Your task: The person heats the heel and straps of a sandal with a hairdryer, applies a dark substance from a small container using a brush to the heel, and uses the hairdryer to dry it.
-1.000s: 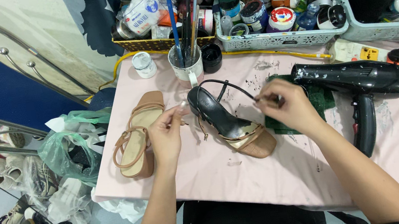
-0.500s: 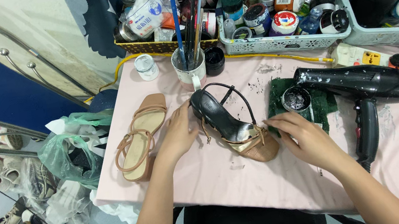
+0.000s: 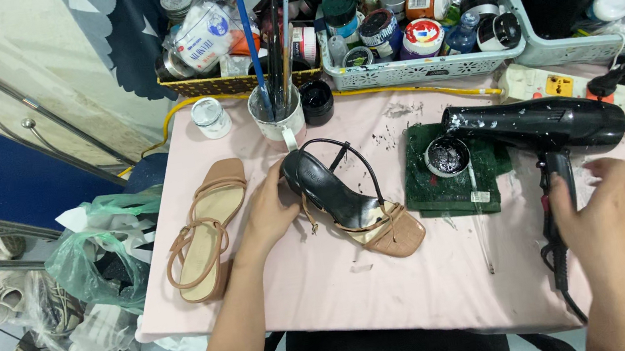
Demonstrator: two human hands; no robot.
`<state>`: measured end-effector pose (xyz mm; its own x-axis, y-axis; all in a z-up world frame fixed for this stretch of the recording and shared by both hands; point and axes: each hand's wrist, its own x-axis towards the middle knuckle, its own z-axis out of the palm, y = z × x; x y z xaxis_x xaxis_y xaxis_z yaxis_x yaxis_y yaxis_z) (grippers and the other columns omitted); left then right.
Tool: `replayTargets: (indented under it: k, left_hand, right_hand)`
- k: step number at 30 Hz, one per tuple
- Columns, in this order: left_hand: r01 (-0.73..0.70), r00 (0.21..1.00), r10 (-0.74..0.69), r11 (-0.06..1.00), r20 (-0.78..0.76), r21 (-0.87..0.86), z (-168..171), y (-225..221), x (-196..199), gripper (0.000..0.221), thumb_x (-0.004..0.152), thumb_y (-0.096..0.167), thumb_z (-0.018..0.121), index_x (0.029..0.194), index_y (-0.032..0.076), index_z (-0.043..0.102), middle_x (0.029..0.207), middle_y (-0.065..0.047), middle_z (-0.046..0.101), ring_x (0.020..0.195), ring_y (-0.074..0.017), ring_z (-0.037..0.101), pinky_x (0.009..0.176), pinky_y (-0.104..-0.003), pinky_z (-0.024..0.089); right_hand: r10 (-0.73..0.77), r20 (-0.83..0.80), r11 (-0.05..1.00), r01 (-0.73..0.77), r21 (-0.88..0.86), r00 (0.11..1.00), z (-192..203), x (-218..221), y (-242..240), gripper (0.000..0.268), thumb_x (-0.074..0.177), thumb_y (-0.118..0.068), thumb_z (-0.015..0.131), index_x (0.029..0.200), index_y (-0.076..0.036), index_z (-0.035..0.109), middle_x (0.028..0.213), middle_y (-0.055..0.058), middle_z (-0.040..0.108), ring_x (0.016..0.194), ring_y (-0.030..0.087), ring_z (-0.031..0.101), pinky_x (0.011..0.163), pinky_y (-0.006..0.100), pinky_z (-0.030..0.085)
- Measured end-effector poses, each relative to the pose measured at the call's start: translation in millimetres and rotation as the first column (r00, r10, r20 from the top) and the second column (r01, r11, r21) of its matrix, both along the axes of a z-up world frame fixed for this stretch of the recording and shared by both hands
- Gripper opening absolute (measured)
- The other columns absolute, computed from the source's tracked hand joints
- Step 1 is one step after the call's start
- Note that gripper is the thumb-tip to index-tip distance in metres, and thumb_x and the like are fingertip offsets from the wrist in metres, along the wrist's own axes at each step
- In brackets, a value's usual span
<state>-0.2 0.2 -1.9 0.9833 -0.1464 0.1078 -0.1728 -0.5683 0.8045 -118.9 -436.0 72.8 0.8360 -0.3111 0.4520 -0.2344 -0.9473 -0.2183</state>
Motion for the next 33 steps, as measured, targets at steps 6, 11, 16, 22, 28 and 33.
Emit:
replayTargets:
  k: [6,11,16,22,28,33]
  left_hand:
    - [0.043,0.995,-0.044,0.999,0.091,0.02,7,0,-2,0.089,0.068,-0.002,0.078,0.148,0.007,0.041,0.138,-0.021,0.059,0.131,-0.0369,0.056,0.108,-0.042,0.044]
    - [0.109,0.988,-0.117,0.99,0.102,0.085,32,9,-18,0.086,0.077,0.001,0.075,0.152,0.003,0.033,0.144,-0.024,0.05,0.137,-0.0393,0.046,0.111,-0.043,0.037]
    - [0.052,0.971,-0.075,0.993,0.225,0.108,64,5,-32,0.054,0.095,0.006,0.063,0.146,0.003,0.045,0.143,-0.019,0.055,0.135,-0.037,0.051,0.112,-0.043,0.04]
    - [0.035,0.919,-0.114,0.977,0.377,0.209,82,-14,-21,0.038,0.096,0.017,0.066,0.133,0.01,0.064,0.134,-0.004,0.064,0.127,-0.0263,0.057,0.104,-0.041,0.044]
    - [-0.009,0.871,-0.165,0.936,0.463,0.352,74,-19,-11,0.047,0.093,0.014,0.067,0.139,0.012,0.061,0.131,-0.002,0.066,0.123,-0.022,0.058,0.103,-0.041,0.039]
    - [-0.026,0.862,-0.13,0.954,0.49,0.298,70,-21,-13,0.045,0.096,0.014,0.069,0.139,0.012,0.059,0.133,-0.001,0.064,0.125,-0.0207,0.057,0.105,-0.041,0.039]
  right_hand:
    - [-0.033,-0.331,0.957,0.125,0.261,0.943,-57,24,-60,0.061,0.09,-0.036,0.082,0.124,0.011,0.062,0.09,0.028,0.071,0.082,0.041,0.07,0.076,0.048,0.056]
    - [0.04,-0.287,0.584,0.21,0.784,0.957,-84,37,-81,0.038,0.091,-0.018,0.076,0.112,0.01,0.061,0.076,0.016,0.066,0.065,0.026,0.064,0.057,0.04,0.052]
    - [0.077,-0.176,0.332,0.141,0.933,0.981,-57,27,-75,0.025,0.091,-0.008,0.072,0.108,0.0,0.058,0.069,0.007,0.056,0.056,0.018,0.056,0.044,0.035,0.042]
    - [0.265,0.035,0.694,-0.216,0.687,0.964,13,7,-28,0.03,0.097,-0.007,0.08,0.107,0.008,0.055,0.069,0.013,0.062,0.053,0.018,0.058,0.051,0.033,0.045]
    - [0.369,-0.057,0.929,-0.37,-0.012,0.928,64,21,48,0.042,0.08,-0.015,0.085,0.115,-0.001,0.066,0.083,0.011,0.069,0.065,0.024,0.068,0.061,0.031,0.052]
    - [0.441,-0.091,0.882,-0.45,-0.142,0.893,73,42,76,0.041,0.079,-0.022,0.086,0.114,-0.007,0.071,0.078,0.009,0.068,0.062,0.025,0.066,0.058,0.035,0.05]
